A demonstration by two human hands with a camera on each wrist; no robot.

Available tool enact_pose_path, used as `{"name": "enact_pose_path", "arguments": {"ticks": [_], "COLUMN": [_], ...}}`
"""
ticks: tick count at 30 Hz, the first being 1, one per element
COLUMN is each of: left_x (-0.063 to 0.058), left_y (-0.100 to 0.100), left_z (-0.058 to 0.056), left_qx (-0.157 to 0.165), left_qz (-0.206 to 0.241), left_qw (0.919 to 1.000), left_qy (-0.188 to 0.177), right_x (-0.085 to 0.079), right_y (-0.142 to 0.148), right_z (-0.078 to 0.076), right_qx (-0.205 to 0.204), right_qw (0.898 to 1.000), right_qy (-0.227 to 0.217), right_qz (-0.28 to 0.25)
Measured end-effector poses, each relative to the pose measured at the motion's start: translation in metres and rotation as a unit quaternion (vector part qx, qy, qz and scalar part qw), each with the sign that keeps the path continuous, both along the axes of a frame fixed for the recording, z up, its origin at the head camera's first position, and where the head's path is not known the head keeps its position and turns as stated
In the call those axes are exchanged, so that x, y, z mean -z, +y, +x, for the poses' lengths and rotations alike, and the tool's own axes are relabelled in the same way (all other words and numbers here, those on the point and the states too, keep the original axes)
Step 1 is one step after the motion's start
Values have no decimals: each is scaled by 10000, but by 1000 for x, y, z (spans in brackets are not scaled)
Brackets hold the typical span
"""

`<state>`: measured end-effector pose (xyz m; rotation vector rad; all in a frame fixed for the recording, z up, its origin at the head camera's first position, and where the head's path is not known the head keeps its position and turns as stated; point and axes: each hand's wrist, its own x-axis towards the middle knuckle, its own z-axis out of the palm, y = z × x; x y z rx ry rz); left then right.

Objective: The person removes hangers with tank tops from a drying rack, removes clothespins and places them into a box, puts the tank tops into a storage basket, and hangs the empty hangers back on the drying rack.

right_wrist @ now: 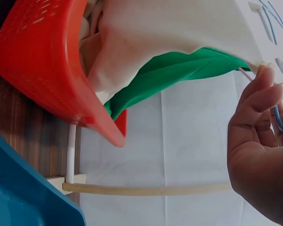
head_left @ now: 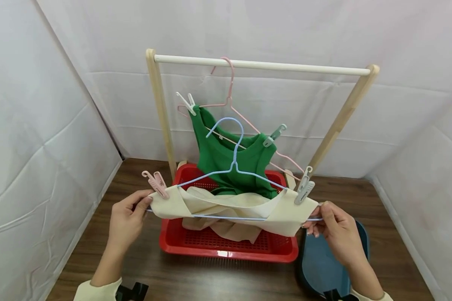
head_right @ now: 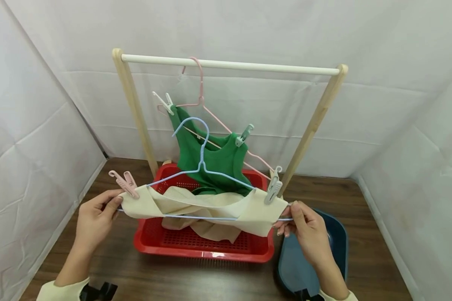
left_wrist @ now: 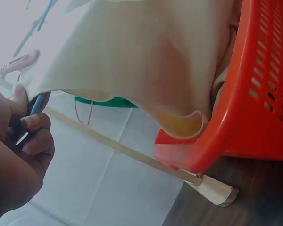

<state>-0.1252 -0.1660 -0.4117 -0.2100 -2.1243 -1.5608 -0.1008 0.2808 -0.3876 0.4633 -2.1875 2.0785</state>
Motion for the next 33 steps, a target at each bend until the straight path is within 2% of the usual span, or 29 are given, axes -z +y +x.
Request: {"name": "enact_pose_path", "arguments": {"ticks": [2,5,8,10,14,17,21,23,30,33], "left_x": [3,7,11,14,19,22,29,32,35,35], "left_y": [0,4,9,12,18,21,21,20,19,19], "left_z": [3,3,1,0,1,5,8,9,10,12], "left_qx": [-27,-3,0,-12,86,188,161,160,179,151], "left_qz": [306,606,755,796,854,974,1078,1081,1347,1430], "left_qw": [9995,9981,9968,9965,9963,9950,9938,9936,9897,9884], "left_qy": [-84,81,274,258,49,-106,-232,-298,-450,-487], "right_x": [1,1,1,2,3,6,11,12,3,-4], "right_y": [-1,-1,1,3,8,12,14,14,10,6], "right_z": [-1,-3,-5,-6,-8,-8,-6,-6,-12,-17], "right_qx": [156,529,927,1139,1344,1309,1015,1031,1418,1421], "right_qw": [9997,9955,9853,9766,9770,9797,9800,9768,9383,9305], "right_qy": [-16,22,12,48,59,112,14,-37,442,521], "right_qz": [191,784,1433,1822,1655,1516,1712,1879,3124,3334]}}
